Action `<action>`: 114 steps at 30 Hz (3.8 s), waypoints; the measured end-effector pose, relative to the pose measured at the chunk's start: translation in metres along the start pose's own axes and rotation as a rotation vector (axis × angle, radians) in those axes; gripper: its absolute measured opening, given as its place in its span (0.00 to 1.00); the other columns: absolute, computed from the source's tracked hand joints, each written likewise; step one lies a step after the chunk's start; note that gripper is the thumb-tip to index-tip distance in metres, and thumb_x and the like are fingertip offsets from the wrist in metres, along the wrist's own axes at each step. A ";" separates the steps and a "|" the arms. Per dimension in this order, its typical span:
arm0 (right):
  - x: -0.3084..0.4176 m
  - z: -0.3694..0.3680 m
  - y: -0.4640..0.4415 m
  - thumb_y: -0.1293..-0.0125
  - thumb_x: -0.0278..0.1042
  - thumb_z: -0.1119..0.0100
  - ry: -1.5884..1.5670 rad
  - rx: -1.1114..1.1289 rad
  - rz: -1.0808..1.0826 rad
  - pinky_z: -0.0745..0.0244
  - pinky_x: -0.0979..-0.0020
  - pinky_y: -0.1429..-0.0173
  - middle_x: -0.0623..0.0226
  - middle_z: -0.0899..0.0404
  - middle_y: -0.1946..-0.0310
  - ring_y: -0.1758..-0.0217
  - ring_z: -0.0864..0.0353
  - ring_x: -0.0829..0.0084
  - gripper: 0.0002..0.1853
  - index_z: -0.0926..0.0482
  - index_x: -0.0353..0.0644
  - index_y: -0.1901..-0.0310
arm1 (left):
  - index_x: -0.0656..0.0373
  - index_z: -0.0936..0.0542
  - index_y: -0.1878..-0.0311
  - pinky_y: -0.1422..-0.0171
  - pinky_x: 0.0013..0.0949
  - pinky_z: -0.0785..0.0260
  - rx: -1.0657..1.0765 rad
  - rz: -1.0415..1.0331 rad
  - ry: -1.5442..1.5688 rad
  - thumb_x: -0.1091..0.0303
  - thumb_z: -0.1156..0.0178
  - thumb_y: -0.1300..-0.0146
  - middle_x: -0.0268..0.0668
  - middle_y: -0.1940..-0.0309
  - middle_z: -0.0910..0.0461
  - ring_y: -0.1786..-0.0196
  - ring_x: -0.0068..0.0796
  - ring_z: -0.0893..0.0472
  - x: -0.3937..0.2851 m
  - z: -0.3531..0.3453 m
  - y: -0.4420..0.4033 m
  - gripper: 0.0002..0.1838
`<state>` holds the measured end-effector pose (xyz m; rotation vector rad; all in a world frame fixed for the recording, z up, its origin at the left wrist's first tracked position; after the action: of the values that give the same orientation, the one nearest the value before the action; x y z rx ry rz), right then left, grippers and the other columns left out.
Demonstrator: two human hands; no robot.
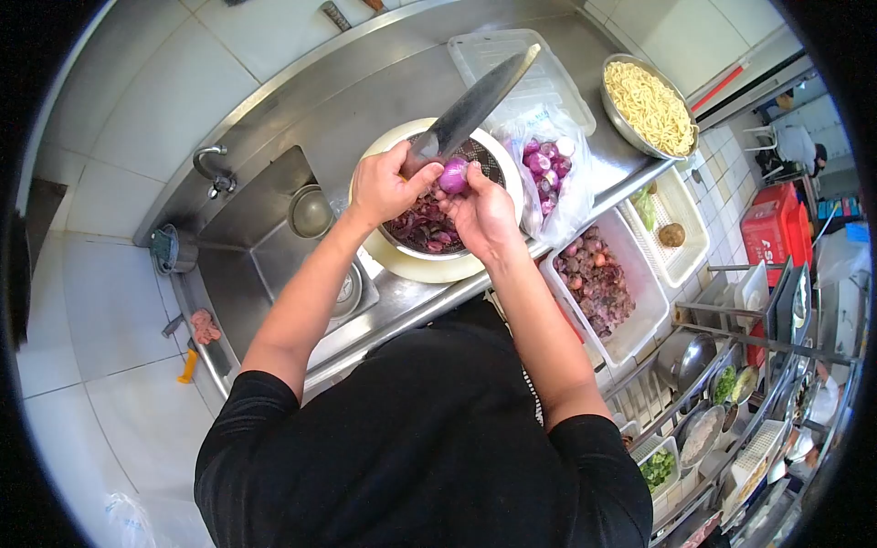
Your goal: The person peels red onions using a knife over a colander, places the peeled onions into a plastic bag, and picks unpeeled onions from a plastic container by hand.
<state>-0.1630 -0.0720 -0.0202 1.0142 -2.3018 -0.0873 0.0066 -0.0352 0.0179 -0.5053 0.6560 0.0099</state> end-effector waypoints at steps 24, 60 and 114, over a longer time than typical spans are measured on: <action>0.118 0.141 0.018 0.24 0.39 0.39 0.741 -0.749 0.499 0.22 0.74 0.61 0.59 0.18 0.56 0.63 0.18 0.74 0.18 0.25 0.36 0.41 | 0.57 0.16 0.58 0.53 0.51 0.24 0.179 0.472 -0.206 0.30 0.38 0.37 0.50 0.67 0.13 0.59 0.57 0.14 0.061 -0.007 -0.001 0.33; 0.049 0.526 0.118 0.45 0.26 0.31 1.955 -0.794 -0.101 0.26 0.57 0.38 0.60 0.21 0.48 0.40 0.23 0.58 0.27 0.25 0.49 0.41 | 0.55 0.23 0.65 0.68 0.24 0.43 0.019 0.711 -0.146 0.50 0.47 0.19 0.22 0.75 0.28 0.72 0.12 0.35 0.001 -0.037 0.021 0.20; -0.003 0.033 -0.062 0.24 0.31 0.56 0.344 -0.229 0.268 0.26 0.66 0.54 0.64 0.25 0.66 0.62 0.24 0.70 0.12 0.24 0.35 0.63 | 0.64 0.22 0.69 0.65 0.49 0.25 0.098 0.365 -0.148 0.28 0.35 0.41 0.51 0.79 0.19 0.72 0.54 0.16 -0.022 -0.036 0.006 0.39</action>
<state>-0.1400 -0.1197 -0.0667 0.5506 -2.0338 -0.0591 -0.0327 -0.0430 0.0041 -0.2818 0.5927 0.3541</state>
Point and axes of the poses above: each hand's wrist, its own y-axis away from the middle knuckle, its own z-axis out of the back of the hand, x = y × z, the point moved 4 cm from there along -y, towards the middle knuckle
